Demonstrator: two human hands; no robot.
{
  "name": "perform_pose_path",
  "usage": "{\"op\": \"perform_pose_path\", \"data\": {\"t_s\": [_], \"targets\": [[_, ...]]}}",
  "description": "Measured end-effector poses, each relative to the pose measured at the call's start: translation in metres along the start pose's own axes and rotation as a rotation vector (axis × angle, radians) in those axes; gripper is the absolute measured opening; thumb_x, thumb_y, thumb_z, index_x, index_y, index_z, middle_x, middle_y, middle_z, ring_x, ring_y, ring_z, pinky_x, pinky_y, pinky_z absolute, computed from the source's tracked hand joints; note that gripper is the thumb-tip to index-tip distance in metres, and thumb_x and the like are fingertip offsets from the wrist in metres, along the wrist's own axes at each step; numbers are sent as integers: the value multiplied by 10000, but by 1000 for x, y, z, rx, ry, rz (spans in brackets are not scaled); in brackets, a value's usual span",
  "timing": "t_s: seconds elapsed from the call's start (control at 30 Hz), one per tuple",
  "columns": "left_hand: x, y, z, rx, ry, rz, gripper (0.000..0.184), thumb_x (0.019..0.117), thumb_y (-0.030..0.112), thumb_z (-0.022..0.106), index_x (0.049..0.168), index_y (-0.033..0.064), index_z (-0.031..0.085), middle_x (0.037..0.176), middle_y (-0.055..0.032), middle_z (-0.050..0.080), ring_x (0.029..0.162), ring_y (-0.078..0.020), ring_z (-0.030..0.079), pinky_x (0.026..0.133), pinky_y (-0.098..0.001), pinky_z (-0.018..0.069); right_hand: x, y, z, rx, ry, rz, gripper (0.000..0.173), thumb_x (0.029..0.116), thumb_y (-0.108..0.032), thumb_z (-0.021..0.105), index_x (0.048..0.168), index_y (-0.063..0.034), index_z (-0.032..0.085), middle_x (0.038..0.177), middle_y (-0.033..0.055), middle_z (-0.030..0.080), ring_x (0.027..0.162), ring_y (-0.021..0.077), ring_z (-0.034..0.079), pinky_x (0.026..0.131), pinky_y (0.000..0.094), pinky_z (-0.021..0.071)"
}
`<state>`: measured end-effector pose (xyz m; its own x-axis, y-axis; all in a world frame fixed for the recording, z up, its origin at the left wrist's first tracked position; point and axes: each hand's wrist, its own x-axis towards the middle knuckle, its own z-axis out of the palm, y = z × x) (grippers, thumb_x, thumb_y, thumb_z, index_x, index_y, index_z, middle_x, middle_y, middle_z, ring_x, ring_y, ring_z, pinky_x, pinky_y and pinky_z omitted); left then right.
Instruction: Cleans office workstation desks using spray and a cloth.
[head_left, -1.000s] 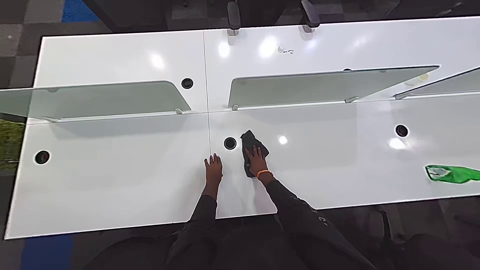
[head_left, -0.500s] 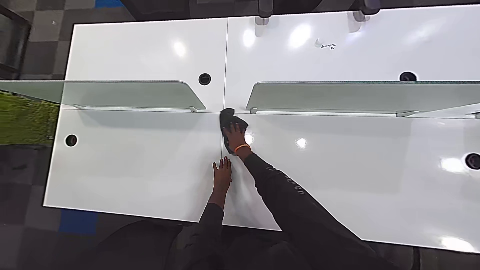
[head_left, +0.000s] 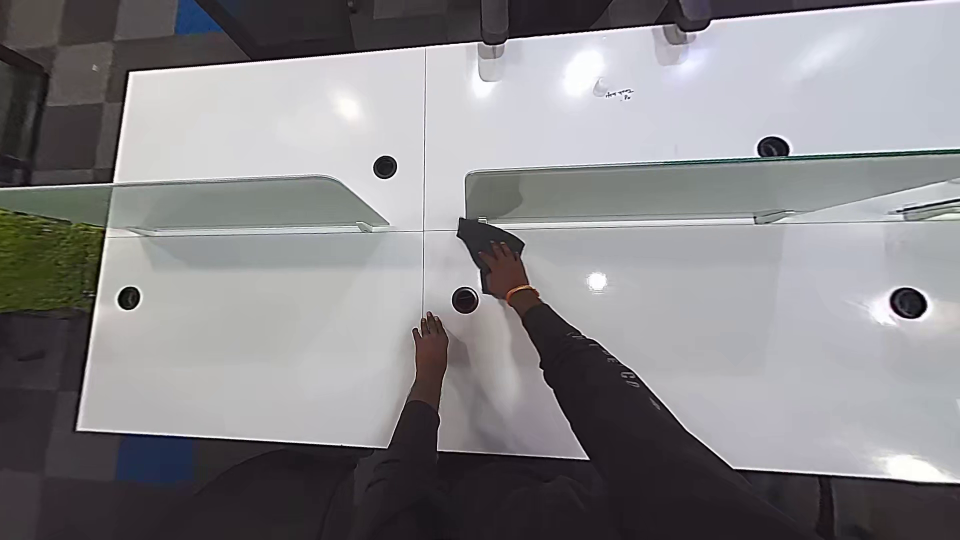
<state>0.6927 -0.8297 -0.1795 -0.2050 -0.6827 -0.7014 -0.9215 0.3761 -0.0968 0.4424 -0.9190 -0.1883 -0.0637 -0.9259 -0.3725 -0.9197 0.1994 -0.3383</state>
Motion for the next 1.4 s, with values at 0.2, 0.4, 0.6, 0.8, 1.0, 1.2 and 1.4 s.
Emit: {"op": "perform_pose_path", "data": {"t_s": [0.2,0.4,0.6,0.8,1.0,1.2,1.4], "targets": [[1,0,1,39,-5,1,1080,719,-15,845,1606,-59,230,1703,-245,168,1546,-426,271,1161,-628,358,-47,90,-15,-11,112,190,571,936,-281,610,1502,-273,536,1656,128,358,1536,371,311,1177,629,338],[1,-2,4,3,25,7,1112,689,-28,853,1612,-42,233,1714,-221,150,1556,-413,254,1139,-621,388,-81,34,5,20,4,270,650,933,-246,609,1563,-290,455,1689,154,276,1548,438,238,1113,729,339],[-12,-13,11,-119,85,44,1146,703,119,910,1638,66,249,1740,-127,126,1592,-363,168,1176,-716,255,-156,-48,60,-20,-203,54,718,937,-238,615,1610,-293,372,1694,187,247,1513,500,273,1049,786,344],[-74,-27,65,-294,175,-1,709,990,215,653,1611,76,340,1710,-120,252,1586,-335,208,1205,-695,213,-247,-88,113,-81,-393,-169,778,902,-125,638,1610,-292,363,1701,173,233,1496,497,300,1027,736,400],[-158,-45,149,-371,179,-59,582,1037,190,548,1588,78,395,1688,-104,315,1565,-299,281,1198,-650,265,-220,-96,117,-89,-329,-250,791,897,-216,670,1610,-345,352,1728,135,171,1555,457,199,1126,728,308],[-215,-53,198,-451,198,-100,283,1023,155,558,1236,77,727,1605,-50,473,1520,-278,382,1184,-611,321,-112,-129,84,-100,-252,-137,862,883,-340,746,1629,-334,315,1733,162,123,1564,474,148,1124,753,288],[-245,-69,214,-513,178,-169,285,997,312,636,1042,62,766,1537,-36,553,1507,-276,394,1187,-587,308,-82,-152,85,-158,-202,-36,981,839,-382,816,1646,-312,262,1734,175,85,1567,482,112,1086,752,334]]}}
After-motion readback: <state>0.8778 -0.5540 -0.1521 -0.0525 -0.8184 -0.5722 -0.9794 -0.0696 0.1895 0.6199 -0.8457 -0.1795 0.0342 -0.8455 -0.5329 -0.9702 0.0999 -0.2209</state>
